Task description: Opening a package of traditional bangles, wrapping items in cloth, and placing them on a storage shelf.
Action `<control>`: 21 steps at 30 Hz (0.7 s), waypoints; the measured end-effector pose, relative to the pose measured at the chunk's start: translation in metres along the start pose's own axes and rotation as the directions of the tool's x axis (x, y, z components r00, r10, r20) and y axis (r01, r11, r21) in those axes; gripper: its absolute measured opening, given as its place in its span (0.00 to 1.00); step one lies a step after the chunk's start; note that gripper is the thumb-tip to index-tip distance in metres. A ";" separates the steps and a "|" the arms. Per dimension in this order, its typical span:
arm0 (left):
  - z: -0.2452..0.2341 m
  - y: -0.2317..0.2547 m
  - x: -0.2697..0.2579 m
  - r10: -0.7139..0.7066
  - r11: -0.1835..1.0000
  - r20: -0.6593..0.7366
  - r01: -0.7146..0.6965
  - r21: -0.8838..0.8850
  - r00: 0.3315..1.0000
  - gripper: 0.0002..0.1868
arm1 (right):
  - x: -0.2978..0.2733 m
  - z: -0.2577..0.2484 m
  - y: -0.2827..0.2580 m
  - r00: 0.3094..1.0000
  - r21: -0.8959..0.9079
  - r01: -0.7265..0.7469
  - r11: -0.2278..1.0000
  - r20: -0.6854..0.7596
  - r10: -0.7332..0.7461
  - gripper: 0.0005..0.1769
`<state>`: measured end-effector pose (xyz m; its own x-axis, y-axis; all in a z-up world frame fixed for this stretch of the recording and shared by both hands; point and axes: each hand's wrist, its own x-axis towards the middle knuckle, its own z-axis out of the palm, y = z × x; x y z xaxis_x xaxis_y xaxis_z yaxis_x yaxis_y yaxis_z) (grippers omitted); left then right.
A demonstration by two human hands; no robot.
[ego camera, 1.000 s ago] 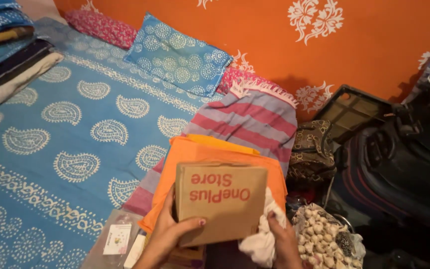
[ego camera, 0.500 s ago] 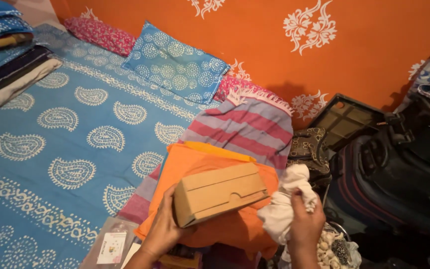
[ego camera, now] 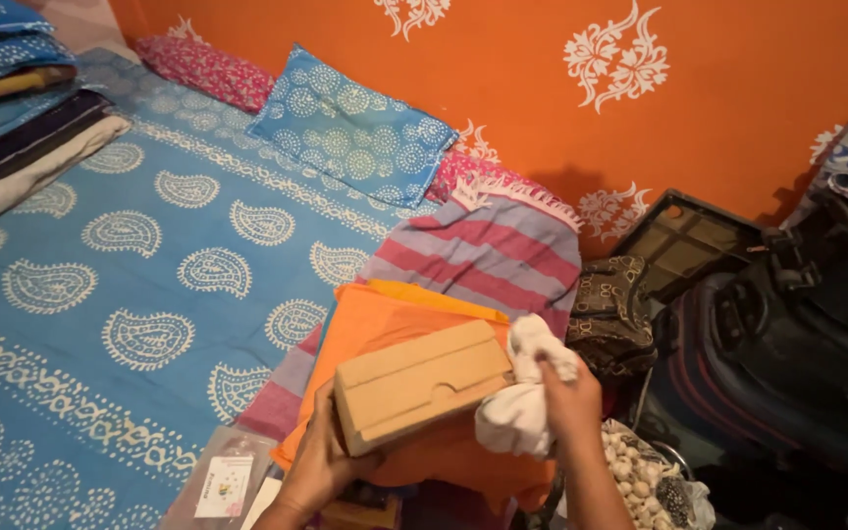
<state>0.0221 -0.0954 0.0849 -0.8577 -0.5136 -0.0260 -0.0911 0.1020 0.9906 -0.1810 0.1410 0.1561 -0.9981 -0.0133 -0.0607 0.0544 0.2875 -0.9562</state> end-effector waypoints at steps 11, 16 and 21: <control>0.008 -0.019 0.018 0.096 0.961 -0.093 -0.116 -0.249 0.991 0.58 | 0.032 0.013 0.132 0.953 0.076 -0.048 0.996 0.301 0.023 0.21; 0.011 0.010 0.020 -0.135 0.923 -0.206 0.047 -0.382 0.969 0.52 | 0.005 0.013 0.085 0.989 -0.233 0.150 0.961 0.018 -0.150 0.24; 0.001 -0.005 0.008 -0.243 0.790 -0.195 0.077 -0.609 0.950 0.48 | -0.004 0.025 0.107 0.886 -0.397 0.452 0.799 0.301 -0.352 0.38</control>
<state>0.0153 -0.0995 0.0796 -0.6944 -0.6787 -0.2393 0.1699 -0.4777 0.8619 -0.1703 0.1475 0.0468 -0.8948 -0.4011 0.1963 -0.4193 0.6036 -0.6781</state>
